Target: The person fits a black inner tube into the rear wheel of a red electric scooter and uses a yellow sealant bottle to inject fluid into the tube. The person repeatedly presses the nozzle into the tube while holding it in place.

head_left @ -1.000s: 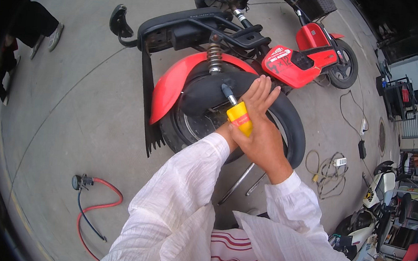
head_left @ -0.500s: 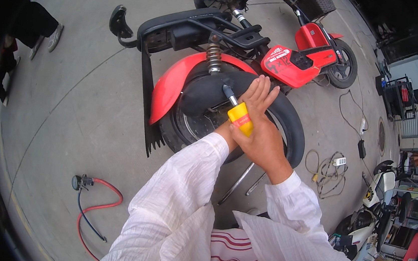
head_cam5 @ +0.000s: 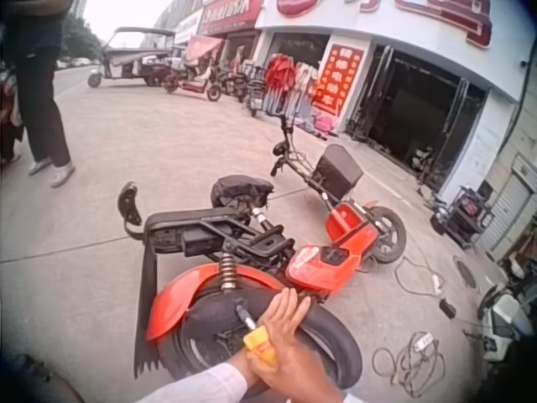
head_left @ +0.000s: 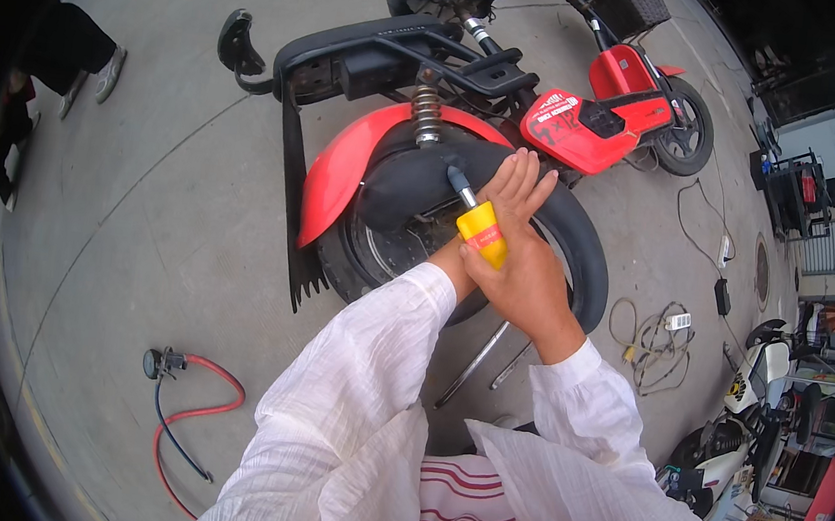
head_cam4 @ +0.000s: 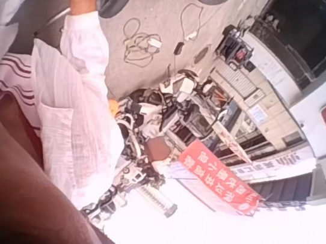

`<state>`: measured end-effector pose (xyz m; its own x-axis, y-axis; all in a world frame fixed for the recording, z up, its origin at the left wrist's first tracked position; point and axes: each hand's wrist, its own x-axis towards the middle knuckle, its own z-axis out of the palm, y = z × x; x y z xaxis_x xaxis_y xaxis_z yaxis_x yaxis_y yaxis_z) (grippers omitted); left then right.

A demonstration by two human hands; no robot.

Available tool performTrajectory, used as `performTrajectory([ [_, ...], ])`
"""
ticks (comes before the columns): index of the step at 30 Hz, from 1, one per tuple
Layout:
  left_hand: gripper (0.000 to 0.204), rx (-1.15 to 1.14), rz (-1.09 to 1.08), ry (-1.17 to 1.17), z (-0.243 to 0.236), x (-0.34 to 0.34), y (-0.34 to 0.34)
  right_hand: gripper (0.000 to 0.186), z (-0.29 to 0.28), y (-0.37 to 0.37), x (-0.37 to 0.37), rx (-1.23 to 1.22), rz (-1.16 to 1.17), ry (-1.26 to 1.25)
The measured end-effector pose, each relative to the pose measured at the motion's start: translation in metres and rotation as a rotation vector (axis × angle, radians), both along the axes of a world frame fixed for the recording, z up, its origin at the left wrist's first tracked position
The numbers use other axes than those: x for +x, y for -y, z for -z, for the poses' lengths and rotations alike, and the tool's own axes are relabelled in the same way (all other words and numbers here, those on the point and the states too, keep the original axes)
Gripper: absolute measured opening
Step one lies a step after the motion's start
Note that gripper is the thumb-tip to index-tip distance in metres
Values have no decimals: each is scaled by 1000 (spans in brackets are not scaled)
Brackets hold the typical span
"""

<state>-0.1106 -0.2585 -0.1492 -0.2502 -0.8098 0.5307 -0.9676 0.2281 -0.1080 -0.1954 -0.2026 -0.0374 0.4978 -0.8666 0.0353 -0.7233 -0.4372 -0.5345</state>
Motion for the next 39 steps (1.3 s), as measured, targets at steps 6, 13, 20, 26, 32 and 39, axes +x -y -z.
performTrajectory([
  [6, 71, -5, 19, -30, 2, -1, 3, 72, 5, -2, -1, -33, -62, -6],
  [13, 72, -14, 16, -18, 8, 0, 5, 72, 3, 0, 7, -32, -31, -26],
  [20, 73, -10, 40, -103, 4, -2, 4, 72, 2, -1, 10, -39, 8, -30],
  [26, 71, 8, 45, -103, 2, -2, 2, 71, 3, -1, 10, -45, -2, -44],
  [32, 69, -12, 56, -132, 6, -1, 4, 71, 2, -4, 8, -50, -25, -57],
  [39, 68, -3, 56, -127, 5, 2, 0, 73, -3, -6, 6, -40, -18, -127],
])
